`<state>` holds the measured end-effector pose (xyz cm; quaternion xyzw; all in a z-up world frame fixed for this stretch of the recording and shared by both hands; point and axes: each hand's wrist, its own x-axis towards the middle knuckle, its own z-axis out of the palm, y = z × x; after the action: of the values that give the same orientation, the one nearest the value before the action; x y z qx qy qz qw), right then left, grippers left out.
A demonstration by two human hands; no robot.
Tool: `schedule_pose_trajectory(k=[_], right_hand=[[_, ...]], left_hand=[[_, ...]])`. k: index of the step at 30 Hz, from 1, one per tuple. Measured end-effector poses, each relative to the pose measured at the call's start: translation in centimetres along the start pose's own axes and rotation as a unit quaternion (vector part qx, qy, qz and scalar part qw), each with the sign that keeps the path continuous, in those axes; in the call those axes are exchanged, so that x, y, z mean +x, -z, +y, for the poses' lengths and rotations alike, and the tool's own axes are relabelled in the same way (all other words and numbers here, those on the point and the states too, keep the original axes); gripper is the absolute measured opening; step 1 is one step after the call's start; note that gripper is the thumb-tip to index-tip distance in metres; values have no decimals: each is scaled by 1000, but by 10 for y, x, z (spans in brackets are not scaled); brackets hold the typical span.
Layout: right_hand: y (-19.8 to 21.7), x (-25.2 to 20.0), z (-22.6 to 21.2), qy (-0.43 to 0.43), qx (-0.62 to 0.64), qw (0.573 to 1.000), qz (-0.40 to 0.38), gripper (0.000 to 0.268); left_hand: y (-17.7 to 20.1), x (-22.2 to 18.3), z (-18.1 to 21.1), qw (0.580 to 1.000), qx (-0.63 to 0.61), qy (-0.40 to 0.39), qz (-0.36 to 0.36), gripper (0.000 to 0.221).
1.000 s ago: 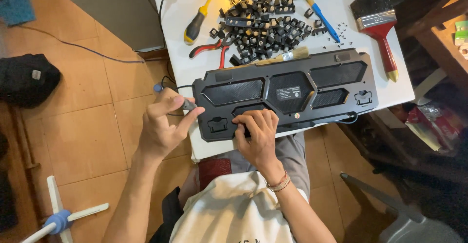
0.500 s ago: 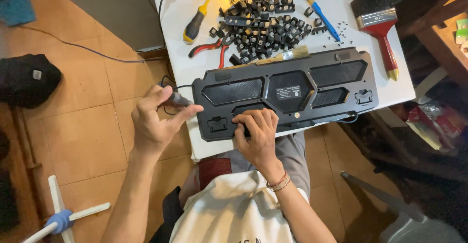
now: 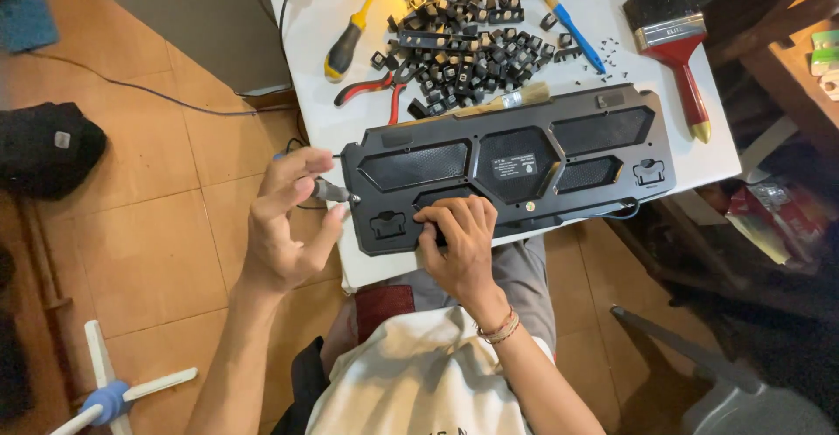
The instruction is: Disassembling a mechanical keyboard by removing screws from the backplate and prying the plastic casing apart.
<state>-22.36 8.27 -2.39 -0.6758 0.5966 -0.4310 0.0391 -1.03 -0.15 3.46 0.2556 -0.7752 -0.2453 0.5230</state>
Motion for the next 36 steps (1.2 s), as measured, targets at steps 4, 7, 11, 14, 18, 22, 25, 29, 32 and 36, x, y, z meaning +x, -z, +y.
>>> schedule_pose_trajectory(k=[4,7,11,14,18,22,25,29,32,36], right_hand=[[0,-1,2,-2,1,1000,-5,19],[-2,-2,2,3,-1,1000,-1,20],[-1,0,1,1,2,1000,4,19],[-1,-1,1,3,1,1000,3,19],[-1,0,2,1,3,1000,3,18],[-1,-1,3,4,3,1000,6,19],[-2,-3,4,3,3,1000,0,18],[-1,-3,3,-1,-1,1000,-1,18],[-1,-2,3,-3,3,1000,2,18],[-3,-4,5,-2,3,1000,3,19]], left_hand=[[-5,-31,-24,998,-36,51,18,58],[-1,-29,-26,996,79,-17,36,65],[-7,-1,0,1000,6,-4,4,55],[-7,-10,-6,1000,2,18,-3,53],[-7,-27,-27,997,66,0,36,62],[-13,-7,-4,1000,2,9,-1,61],[-15,-14,-6,999,-26,44,-6,55],[-16,-37,-37,994,102,-7,42,64],[-18,-29,-34,996,73,-14,55,71],[-15,-9,-12,998,-46,33,12,62]])
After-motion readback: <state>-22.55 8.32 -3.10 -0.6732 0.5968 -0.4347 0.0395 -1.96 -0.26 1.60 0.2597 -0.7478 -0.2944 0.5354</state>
